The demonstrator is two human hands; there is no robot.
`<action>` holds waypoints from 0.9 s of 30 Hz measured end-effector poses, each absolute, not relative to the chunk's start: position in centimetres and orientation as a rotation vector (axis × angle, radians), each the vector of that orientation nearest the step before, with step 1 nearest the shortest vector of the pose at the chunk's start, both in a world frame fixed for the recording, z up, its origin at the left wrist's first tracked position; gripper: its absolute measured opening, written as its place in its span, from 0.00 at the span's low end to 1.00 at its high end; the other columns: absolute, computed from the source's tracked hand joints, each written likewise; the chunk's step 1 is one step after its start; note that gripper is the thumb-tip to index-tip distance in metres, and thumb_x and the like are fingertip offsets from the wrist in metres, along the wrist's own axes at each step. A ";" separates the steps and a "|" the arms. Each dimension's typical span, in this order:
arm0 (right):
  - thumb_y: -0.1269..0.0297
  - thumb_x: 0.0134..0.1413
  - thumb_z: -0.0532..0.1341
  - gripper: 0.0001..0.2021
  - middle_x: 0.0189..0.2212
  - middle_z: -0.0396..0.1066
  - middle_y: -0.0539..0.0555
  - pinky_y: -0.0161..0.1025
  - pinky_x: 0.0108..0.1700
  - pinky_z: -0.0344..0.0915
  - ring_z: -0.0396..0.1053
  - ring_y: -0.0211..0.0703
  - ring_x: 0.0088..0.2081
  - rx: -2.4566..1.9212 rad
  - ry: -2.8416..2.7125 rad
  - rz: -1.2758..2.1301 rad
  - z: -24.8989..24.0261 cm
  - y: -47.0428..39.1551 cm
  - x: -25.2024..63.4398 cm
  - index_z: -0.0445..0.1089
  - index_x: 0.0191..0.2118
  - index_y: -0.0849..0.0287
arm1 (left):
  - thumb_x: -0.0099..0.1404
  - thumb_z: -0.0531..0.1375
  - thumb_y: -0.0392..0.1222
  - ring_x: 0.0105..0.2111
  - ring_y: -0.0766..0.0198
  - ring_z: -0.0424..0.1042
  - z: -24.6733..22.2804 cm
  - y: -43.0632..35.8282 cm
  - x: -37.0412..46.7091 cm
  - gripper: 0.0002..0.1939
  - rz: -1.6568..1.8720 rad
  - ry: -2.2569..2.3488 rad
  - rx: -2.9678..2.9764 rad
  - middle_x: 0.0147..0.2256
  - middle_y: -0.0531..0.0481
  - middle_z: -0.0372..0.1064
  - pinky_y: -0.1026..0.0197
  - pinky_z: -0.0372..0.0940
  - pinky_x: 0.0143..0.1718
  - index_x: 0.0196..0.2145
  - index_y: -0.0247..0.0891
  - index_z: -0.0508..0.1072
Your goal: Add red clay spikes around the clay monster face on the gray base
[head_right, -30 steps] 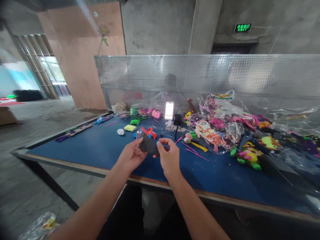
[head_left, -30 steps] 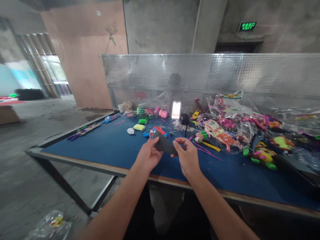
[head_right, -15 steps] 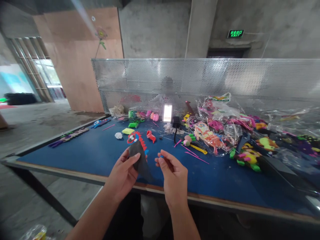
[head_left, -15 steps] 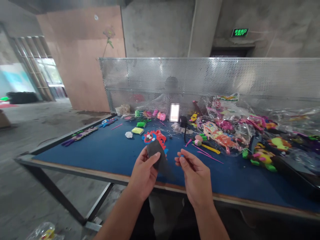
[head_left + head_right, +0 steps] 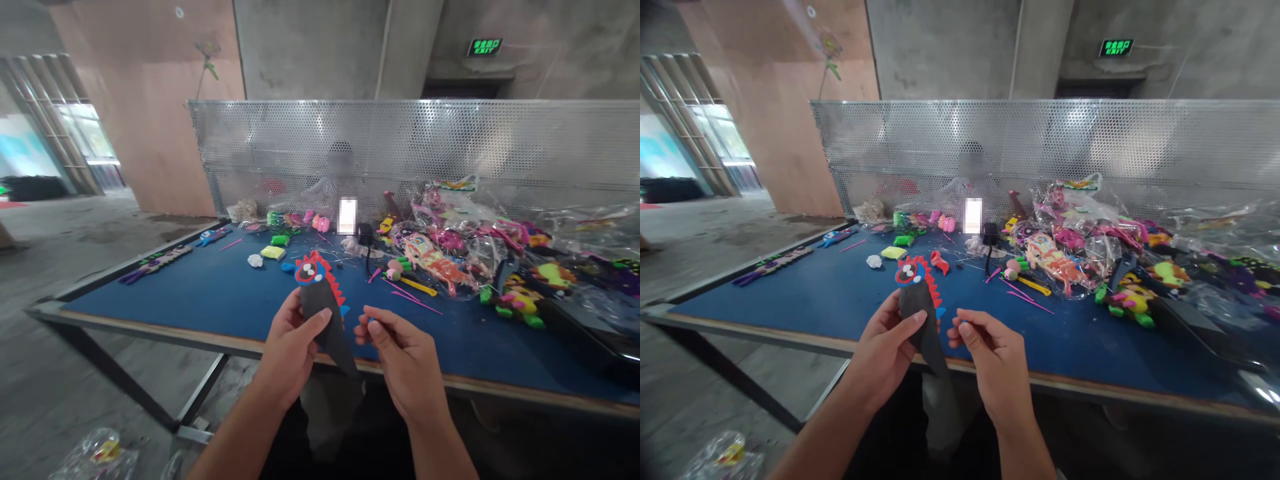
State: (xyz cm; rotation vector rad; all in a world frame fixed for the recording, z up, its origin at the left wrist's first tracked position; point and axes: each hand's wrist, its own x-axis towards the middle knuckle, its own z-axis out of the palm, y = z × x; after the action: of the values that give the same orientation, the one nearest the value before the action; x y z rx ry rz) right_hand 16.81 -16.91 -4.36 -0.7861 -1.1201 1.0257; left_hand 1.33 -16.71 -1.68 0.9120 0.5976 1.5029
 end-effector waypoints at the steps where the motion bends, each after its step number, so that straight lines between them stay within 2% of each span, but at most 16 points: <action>1: 0.62 0.54 0.66 0.08 0.35 0.76 0.52 0.40 0.37 0.73 0.74 0.41 0.34 -0.761 -1.104 1.061 -4.3 -17.0 16.8 0.76 0.41 0.54 | 0.59 0.65 0.35 0.33 0.67 0.70 -1.7 -16.8 1.4 0.15 1.504 0.600 0.921 0.36 0.50 0.70 0.64 0.69 0.36 0.44 0.39 0.71; 6: 0.64 0.53 0.66 0.06 0.38 0.75 0.53 0.39 0.38 0.72 0.73 0.43 0.39 -0.671 -1.025 1.139 -3.8 -17.3 16.4 0.76 0.38 0.54 | 0.60 0.65 0.35 0.35 0.68 0.70 -1.5 -17.1 1.5 0.15 1.517 0.605 0.956 0.38 0.49 0.70 0.66 0.67 0.37 0.45 0.39 0.71; 10: 0.65 0.51 0.68 0.06 0.30 0.73 0.49 0.33 0.35 0.67 0.69 0.35 0.31 -0.680 -0.971 1.112 -3.6 -17.3 16.1 0.77 0.37 0.54 | 0.58 0.65 0.35 0.33 0.67 0.71 -1.1 -17.3 1.7 0.15 1.538 0.610 0.948 0.37 0.50 0.71 0.65 0.68 0.37 0.44 0.40 0.72; 12: 0.64 0.50 0.68 0.06 0.28 0.73 0.49 0.33 0.33 0.67 0.70 0.35 0.30 -0.684 -0.934 1.170 -3.6 -17.4 15.9 0.77 0.36 0.55 | 0.57 0.66 0.35 0.34 0.66 0.71 -1.0 -17.5 1.7 0.16 1.555 0.620 0.952 0.37 0.50 0.72 0.64 0.69 0.38 0.44 0.40 0.72; 18: 0.64 0.48 0.70 0.07 0.29 0.76 0.51 0.33 0.32 0.69 0.72 0.37 0.30 -0.712 -0.908 1.278 -3.4 -18.0 15.9 0.77 0.35 0.56 | 0.57 0.66 0.35 0.37 0.64 0.71 -0.7 -18.0 1.6 0.17 1.569 0.697 1.061 0.39 0.48 0.73 0.65 0.68 0.39 0.46 0.40 0.71; 27: 0.62 0.53 0.66 0.06 0.31 0.73 0.50 0.33 0.34 0.67 0.68 0.35 0.30 -0.798 -1.097 1.223 -2.7 -18.6 16.5 0.75 0.35 0.57 | 0.59 0.65 0.35 0.36 0.63 0.70 0.0 -18.2 1.6 0.16 1.556 0.693 1.195 0.38 0.47 0.72 0.62 0.69 0.39 0.44 0.39 0.70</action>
State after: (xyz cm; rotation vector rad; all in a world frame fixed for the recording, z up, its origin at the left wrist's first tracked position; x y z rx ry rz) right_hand 16.47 -18.65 -2.72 -0.7979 -1.0973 1.2226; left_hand 1.64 -18.22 -0.03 1.1952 0.6927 1.5565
